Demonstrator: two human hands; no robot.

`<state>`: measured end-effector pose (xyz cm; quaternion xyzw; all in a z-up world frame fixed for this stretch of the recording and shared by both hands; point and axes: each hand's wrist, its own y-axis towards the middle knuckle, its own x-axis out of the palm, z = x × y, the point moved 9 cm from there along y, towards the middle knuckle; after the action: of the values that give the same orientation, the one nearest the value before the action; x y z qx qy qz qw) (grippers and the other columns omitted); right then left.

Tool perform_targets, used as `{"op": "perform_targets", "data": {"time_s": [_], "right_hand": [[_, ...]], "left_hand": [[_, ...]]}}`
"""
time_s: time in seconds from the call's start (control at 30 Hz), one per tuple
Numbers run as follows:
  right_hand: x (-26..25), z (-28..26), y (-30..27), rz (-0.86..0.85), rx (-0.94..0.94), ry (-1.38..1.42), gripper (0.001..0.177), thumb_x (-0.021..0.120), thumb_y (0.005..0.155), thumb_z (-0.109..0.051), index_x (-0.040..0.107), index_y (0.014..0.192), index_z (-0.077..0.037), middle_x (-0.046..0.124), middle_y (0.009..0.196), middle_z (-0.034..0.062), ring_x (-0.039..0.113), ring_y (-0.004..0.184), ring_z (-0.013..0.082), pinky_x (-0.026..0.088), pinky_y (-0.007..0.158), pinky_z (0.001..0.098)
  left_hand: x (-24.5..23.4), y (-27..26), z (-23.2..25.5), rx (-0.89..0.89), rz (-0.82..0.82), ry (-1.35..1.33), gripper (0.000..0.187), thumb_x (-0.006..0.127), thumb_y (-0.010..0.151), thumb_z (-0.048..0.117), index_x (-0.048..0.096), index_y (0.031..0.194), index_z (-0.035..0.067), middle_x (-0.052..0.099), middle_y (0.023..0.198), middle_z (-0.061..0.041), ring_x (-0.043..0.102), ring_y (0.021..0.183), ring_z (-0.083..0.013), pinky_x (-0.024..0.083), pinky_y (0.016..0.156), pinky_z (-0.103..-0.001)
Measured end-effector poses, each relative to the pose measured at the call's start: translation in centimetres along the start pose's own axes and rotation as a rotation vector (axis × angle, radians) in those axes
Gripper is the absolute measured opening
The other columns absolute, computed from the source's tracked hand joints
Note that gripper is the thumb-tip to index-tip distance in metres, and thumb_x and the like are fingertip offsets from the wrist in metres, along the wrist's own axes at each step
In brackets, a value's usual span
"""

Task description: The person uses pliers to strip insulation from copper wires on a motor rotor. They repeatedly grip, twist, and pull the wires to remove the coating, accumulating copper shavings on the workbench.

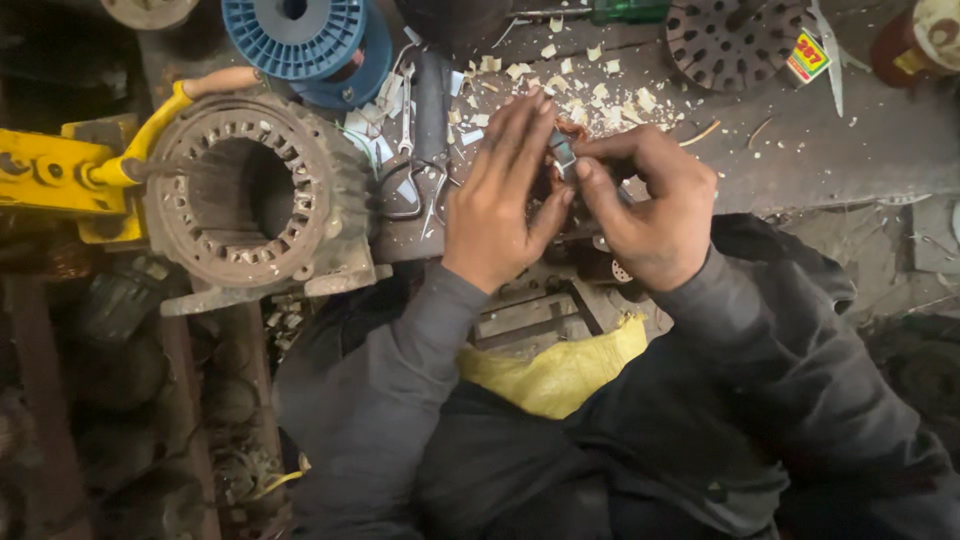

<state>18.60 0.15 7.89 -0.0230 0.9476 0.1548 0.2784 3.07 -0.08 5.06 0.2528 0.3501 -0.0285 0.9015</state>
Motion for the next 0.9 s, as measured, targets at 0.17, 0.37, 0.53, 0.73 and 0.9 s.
{"op": "perform_targets", "data": {"time_s": [0.17,0.37,0.53,0.73,0.9], "right_hand": [[0.0,-0.2,0.7,-0.064,-0.044,-0.125,0.032,0.088,0.09,-0.019,0.068,0.108,-0.001,0.065,0.097,0.0129,0.065,0.081,0.0205,0.054,0.072,0.0337],[1.0,-0.2,0.9,-0.124,-0.183,-0.081,0.021,0.073,0.102,-0.01,0.064,0.117,0.0,0.066,0.107,0.0152,0.065,0.094,0.0329,0.054,0.081,0.0413],[1.2,0.7,1.1,-0.115,-0.174,-0.165,0.013,0.061,0.1,0.002,0.066,0.112,-0.001,0.066,0.1,0.0173,0.064,0.091,0.0387,0.051,0.082,0.0463],[1.4,2.5,2.4,-0.158,-0.189,-0.191,0.021,0.057,0.095,0.009,0.067,0.11,-0.001,0.067,0.098,0.0176,0.067,0.09,0.0366,0.053,0.08,0.0443],[2.3,4.0,2.4,-0.179,0.02,-0.067,0.012,0.058,0.102,0.0,0.067,0.109,-0.001,0.067,0.088,0.0147,0.069,0.077,0.0295,0.053,0.071,0.0397]], "left_hand": [[0.3,0.1,-0.2,0.021,0.019,0.045,0.062,0.058,0.11,0.036,0.037,0.162,0.01,0.044,0.164,-0.014,0.047,0.15,-0.0375,0.054,0.114,-0.041],[0.0,-0.1,-0.6,0.024,0.011,0.004,0.06,0.056,0.112,0.034,0.037,0.163,0.008,0.043,0.162,-0.015,0.047,0.15,-0.0368,0.048,0.121,-0.041],[0.0,-0.1,-0.4,0.051,0.001,0.032,0.056,0.054,0.11,0.024,0.039,0.162,0.008,0.044,0.164,-0.015,0.048,0.149,-0.0355,0.048,0.122,-0.041],[1.0,-0.3,-1.8,0.095,-0.081,0.036,0.052,0.055,0.114,0.023,0.039,0.162,0.013,0.044,0.166,-0.011,0.047,0.151,-0.0333,0.046,0.123,-0.038],[-0.2,0.2,-2.1,0.102,-0.076,-0.077,0.059,0.06,0.112,0.035,0.037,0.163,0.018,0.044,0.161,-0.008,0.047,0.151,-0.0329,0.045,0.127,-0.042]]}}
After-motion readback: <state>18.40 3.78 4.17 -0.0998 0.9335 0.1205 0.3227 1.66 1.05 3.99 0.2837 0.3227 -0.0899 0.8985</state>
